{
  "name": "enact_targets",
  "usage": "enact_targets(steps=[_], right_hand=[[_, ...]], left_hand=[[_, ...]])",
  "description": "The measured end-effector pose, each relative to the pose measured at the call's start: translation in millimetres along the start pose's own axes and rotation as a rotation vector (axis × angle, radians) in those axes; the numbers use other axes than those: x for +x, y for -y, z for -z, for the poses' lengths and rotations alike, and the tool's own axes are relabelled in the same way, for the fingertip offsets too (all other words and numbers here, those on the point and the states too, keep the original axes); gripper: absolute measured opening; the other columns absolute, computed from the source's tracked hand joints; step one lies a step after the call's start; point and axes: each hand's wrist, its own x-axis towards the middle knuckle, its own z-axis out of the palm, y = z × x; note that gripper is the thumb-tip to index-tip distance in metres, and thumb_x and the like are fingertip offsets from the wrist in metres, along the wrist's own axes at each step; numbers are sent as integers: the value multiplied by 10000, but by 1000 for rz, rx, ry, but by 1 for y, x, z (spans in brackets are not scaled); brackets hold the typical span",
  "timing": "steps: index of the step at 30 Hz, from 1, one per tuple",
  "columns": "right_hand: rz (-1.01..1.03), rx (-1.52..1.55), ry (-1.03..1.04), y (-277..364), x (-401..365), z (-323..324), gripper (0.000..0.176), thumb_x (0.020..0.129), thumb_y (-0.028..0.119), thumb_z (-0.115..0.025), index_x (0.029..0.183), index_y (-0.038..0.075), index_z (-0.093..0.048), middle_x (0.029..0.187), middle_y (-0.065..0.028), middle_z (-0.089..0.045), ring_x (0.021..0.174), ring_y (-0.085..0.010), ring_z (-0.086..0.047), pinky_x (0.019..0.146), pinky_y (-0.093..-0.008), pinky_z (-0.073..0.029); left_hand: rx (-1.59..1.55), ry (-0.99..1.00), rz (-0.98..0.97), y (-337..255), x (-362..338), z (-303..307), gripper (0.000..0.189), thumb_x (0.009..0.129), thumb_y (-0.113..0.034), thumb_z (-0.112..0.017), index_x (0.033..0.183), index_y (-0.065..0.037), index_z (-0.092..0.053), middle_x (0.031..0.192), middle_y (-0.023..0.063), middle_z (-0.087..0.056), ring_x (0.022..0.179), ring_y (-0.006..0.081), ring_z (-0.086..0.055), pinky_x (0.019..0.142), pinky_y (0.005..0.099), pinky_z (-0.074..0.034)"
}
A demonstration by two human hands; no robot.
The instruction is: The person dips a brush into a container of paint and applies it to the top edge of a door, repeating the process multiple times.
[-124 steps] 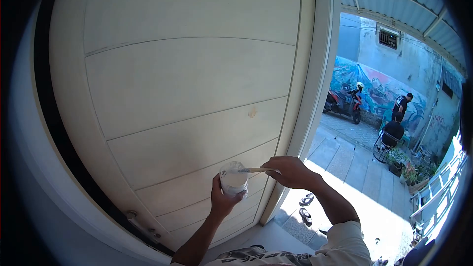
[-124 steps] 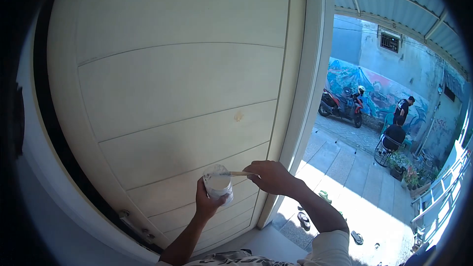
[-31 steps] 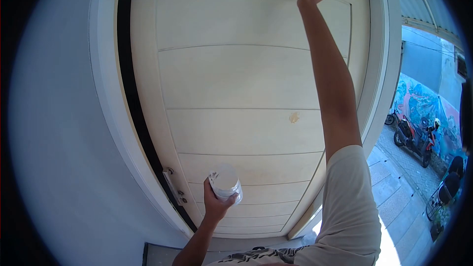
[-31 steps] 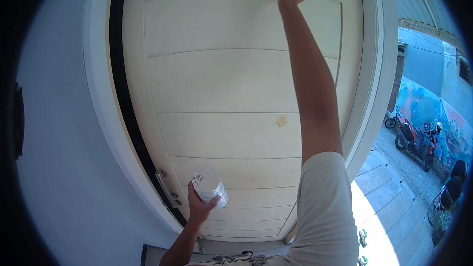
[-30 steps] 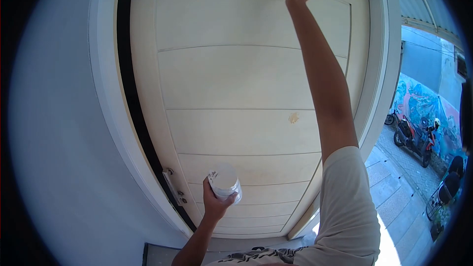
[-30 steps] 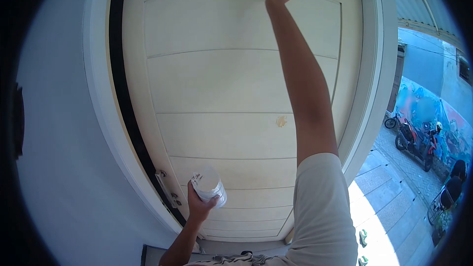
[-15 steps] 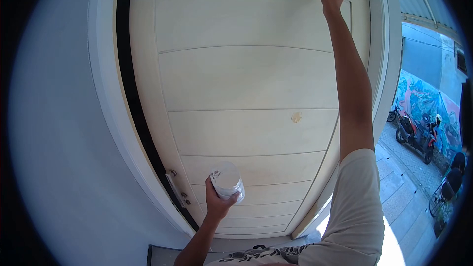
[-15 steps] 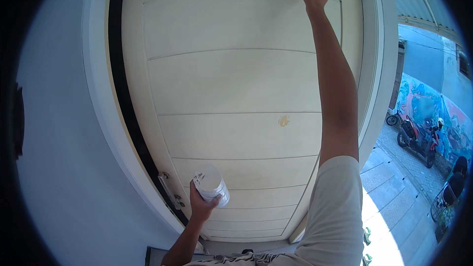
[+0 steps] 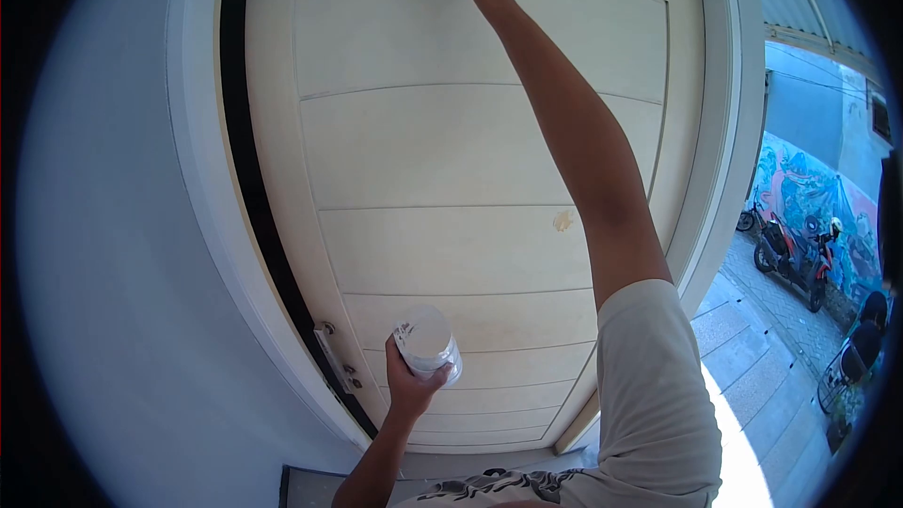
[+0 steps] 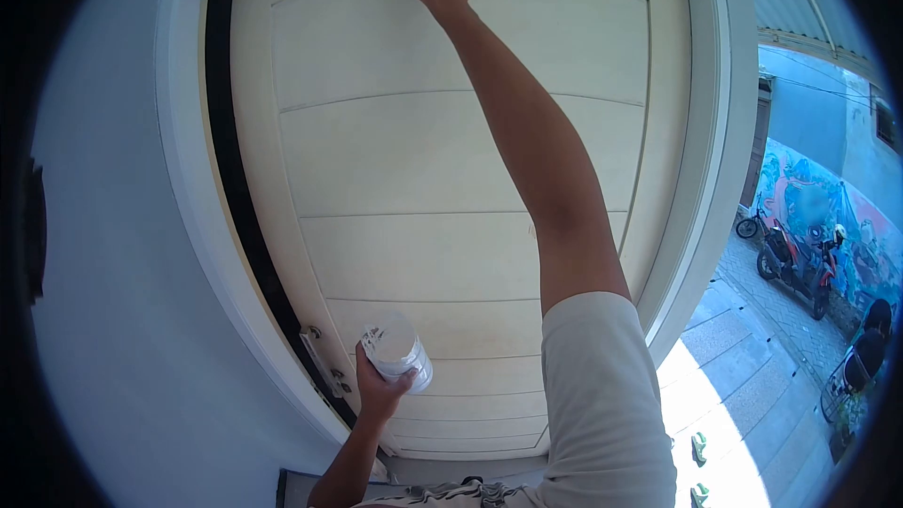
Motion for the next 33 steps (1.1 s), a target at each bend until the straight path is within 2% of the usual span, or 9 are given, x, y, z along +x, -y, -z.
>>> enact_targets(steps=[3, 5, 6, 12, 18, 22, 25, 27, 33], right_hand=[[218, 46, -121, -82, 35, 20, 345, 888, 52, -576, 1215, 19, -683, 1124, -240, -698, 1009, -355, -694, 881, -381, -548], [70, 17, -155, -113, 47, 68, 290, 916, 60, -561, 1164, -28, -683, 950, -204, -722, 746, -271, -676, 671, -369, -545], [-232, -151, -129, -90, 42, 102, 413, 822, 34, -605, 1227, 45, -687, 1027, -209, -730, 887, -292, -708, 794, -363, -541], [-453, -7, -506, -96, 45, 156, 355, 885, -2, -540, 1218, -31, -658, 842, -154, -680, 644, -222, -639, 546, -357, -500], [-968, 956, -334, -36, 22, 89, 48, 946, 27, -519, 944, -21, -519, 797, -149, -590, 552, -143, -476, 456, -297, -329], [-909, 988, -301, -33, 27, 72, 303, 912, 28, -493, 1200, -64, -512, 775, -148, -576, 508, -157, -439, 445, -277, -323], [-853, 907, -192, -33, 43, 76, 161, 952, 82, -524, 982, -23, -641, 738, -115, -602, 512, -172, -480, 446, -323, -377], [-956, 996, -283, -35, 51, 85, 153, 973, 105, -494, 846, 33, -539, 674, -43, -462, 462, -106, -315, 407, -280, -218], [-800, 861, -209, -48, 39, 78, 127, 967, 132, -514, 905, 24, -541, 674, -68, -490, 459, -119, -361, 386, -285, -270]], left_hand=[[5, 11, -16, -2, 0, 0, 793, 654, -51, -813, 1312, -31, -371, 1216, 124, -534, 1150, 227, -557, 1024, 391, -455], [-3, 7, -10, -10, -2, -3, 793, 654, -50, -813, 1313, -31, -371, 1219, 124, -533, 1152, 228, -556, 1026, 392, -454], [-10, 5, -7, -14, -2, -4, 794, 654, -49, -812, 1313, -31, -372, 1221, 125, -532, 1155, 229, -555, 1029, 393, -453], [29, -4, 1, -28, -3, -11, 795, 652, -45, -808, 1316, -30, -372, 1223, 128, -532, 1159, 234, -556, 1032, 393, -453], [-2, 24, 7, -14, -3, -9, 793, 652, -48, -806, 1315, -29, -371, 1221, 127, -535, 1155, 235, -560, 1026, 392, -459], [4, 31, 6, -6, -2, -6, 785, 655, -56, -806, 1310, -30, -373, 1218, 127, -536, 1152, 234, -562, 1025, 392, -460], [12, 26, -9, -6, -2, -7, 779, 659, -62, -807, 1306, -30, -374, 1217, 127, -537, 1151, 233, -562, 1023, 393, -461], [8, 16, 2, -12, -3, -9, 784, 658, -61, -809, 1310, -31, -375, 1219, 126, -536, 1151, 232, -561, 1024, 394, -460], [-4, 42, -3, -6, -3, -8, 792, 663, -61, -808, 1324, -35, -372, 1228, 126, -529, 1158, 234, -554, 1029, 391, -453]])
